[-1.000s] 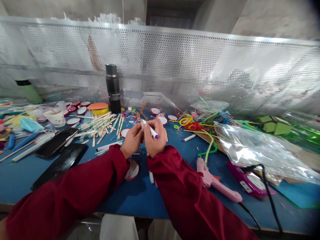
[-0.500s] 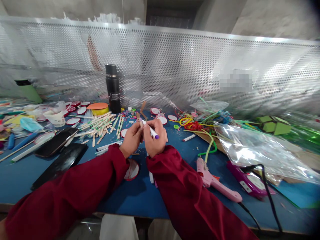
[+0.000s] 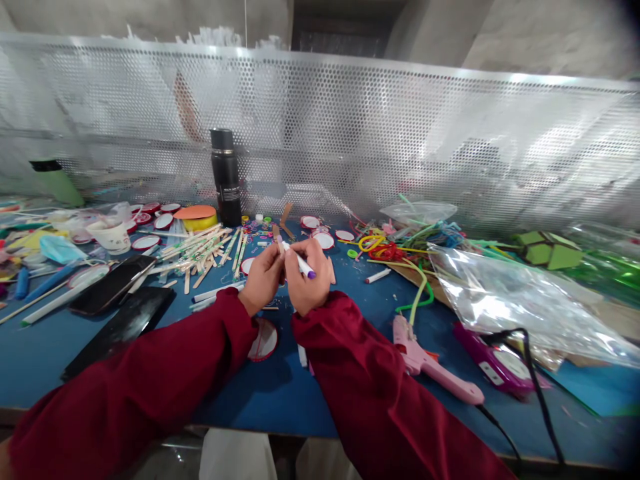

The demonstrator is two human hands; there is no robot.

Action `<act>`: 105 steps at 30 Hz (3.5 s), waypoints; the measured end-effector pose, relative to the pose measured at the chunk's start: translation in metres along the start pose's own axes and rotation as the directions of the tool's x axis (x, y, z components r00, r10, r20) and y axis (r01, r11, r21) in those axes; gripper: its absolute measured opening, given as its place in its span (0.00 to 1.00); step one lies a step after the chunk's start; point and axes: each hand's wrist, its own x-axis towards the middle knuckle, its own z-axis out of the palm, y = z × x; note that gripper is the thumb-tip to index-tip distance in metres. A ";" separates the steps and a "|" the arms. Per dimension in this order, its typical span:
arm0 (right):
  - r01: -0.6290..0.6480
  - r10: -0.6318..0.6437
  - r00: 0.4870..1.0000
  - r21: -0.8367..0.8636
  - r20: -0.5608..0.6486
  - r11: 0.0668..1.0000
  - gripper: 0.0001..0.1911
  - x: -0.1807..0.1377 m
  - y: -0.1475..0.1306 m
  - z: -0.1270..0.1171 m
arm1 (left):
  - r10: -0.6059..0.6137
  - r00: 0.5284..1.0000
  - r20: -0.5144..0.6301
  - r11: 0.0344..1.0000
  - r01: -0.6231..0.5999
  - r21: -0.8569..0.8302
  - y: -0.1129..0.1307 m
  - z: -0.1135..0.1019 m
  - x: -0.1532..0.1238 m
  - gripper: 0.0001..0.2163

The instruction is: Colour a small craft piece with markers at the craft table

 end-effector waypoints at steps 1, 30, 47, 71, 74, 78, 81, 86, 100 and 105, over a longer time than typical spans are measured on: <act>0.005 -0.005 1.000 0.001 0.001 1.000 0.05 0.000 0.000 0.000 | 0.002 1.000 -0.001 1.000 -0.002 -0.001 0.000 0.000 0.000 0.17; -0.007 0.007 1.000 0.007 -0.023 1.000 0.06 0.001 0.000 -0.001 | 0.030 0.999 0.030 0.999 -0.031 0.043 -0.005 -0.001 -0.002 0.16; -0.003 0.003 1.000 0.006 -0.015 1.000 0.06 0.001 0.001 0.000 | 0.059 0.998 0.036 0.997 -0.061 0.055 -0.006 0.000 -0.002 0.16; 0.025 -0.025 1.000 0.008 -0.003 1.000 0.06 0.000 0.001 0.000 | 0.108 0.993 0.037 0.983 -0.112 0.142 -0.003 -0.001 -0.002 0.14; 0.022 -0.022 1.000 0.010 -0.004 1.000 0.06 0.000 0.000 0.000 | 0.108 0.994 0.028 0.983 -0.111 0.143 -0.002 -0.002 -0.002 0.14; 0.013 -0.013 1.000 0.005 -0.005 1.000 0.06 0.000 0.000 0.000 | 0.089 0.996 0.032 0.987 -0.092 0.129 -0.002 -0.002 -0.002 0.15; 0.014 -0.014 1.000 0.004 -0.004 1.000 0.06 0.000 0.000 0.000 | 0.068 0.997 0.035 0.992 -0.072 0.107 -0.002 -0.003 -0.001 0.15; 0.003 -0.003 1.000 -0.002 0.001 1.000 0.05 0.001 -0.001 0.000 | 0.060 0.997 0.050 0.996 -0.063 0.058 -0.003 -0.003 0.000 0.15; -0.025 0.026 1.000 0.041 -0.009 0.999 0.06 0.004 -0.002 -0.002 | 0.014 0.999 0.041 0.999 -0.016 0.035 -0.003 -0.001 -0.001 0.17; -0.030 0.030 0.999 0.053 -0.013 0.998 0.05 0.005 -0.004 -0.003 | 0.021 0.999 0.038 0.998 -0.023 0.053 -0.002 -0.001 0.000 0.17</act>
